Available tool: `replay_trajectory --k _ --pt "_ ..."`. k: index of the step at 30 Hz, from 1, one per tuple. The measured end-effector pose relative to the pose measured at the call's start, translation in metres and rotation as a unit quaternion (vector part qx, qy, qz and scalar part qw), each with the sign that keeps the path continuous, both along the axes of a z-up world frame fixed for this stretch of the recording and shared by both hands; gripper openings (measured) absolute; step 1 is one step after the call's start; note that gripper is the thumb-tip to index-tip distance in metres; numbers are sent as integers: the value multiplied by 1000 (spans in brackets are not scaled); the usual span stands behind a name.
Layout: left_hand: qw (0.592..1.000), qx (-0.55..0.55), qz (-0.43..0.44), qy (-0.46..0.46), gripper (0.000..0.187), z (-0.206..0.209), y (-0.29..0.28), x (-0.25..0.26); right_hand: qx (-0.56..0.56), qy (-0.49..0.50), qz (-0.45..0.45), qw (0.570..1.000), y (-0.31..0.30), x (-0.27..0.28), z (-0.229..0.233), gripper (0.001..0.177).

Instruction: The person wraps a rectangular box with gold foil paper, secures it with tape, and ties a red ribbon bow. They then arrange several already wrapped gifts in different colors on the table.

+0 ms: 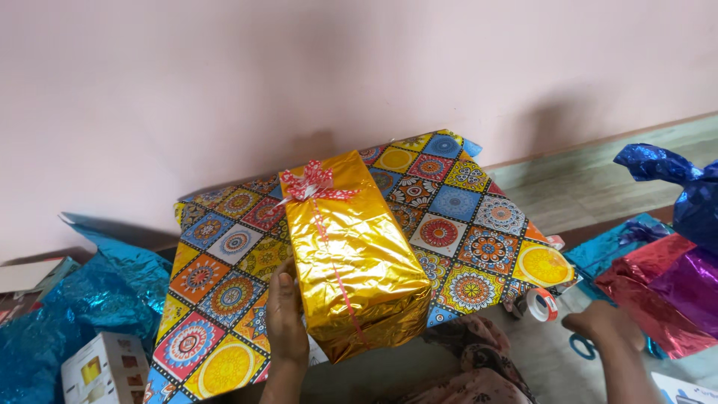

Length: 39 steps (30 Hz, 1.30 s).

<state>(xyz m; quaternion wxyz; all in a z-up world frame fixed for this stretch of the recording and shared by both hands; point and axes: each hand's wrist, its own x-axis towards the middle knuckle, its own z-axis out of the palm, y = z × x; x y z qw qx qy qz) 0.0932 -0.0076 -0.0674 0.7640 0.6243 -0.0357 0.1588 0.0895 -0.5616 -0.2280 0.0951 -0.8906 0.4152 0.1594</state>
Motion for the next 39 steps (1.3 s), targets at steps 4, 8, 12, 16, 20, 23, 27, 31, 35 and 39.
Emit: replay_trajectory --k 4,8,12,16,20,23,27,31,35,39 --pt "998 47 25 28 60 1 -2 1 24 52 45 997 26 5 -42 60" --pt "991 122 53 24 55 4 -7 -2 28 62 85 994 27 0 -64 53" --pt "990 126 56 5 53 8 -8 -2 32 81 140 986 28 0 -74 43" --pt "991 126 52 -6 51 14 -11 -5 94 43 52 993 26 -3 -63 40" --pt "989 135 64 0 48 17 -12 -7 2 -98 -41 994 20 -3 -30 39" --pt "984 160 76 -34 47 15 -11 -8 -73 -334 -48 939 24 -26 10 34" --pt "981 170 86 -33 48 11 -11 -6 -78 -713 71 693 66 -40 88 6" --pt "979 178 100 -1 57 5 -10 -4 133 -794 123 580 139 -40 169 9" --pt "969 216 111 -48 69 3 -8 0 496 -532 165 666 228 -23 215 59" --pt "953 296 68 -17 71 10 -15 -2 545 -260 180 777 284 -28 235 81"
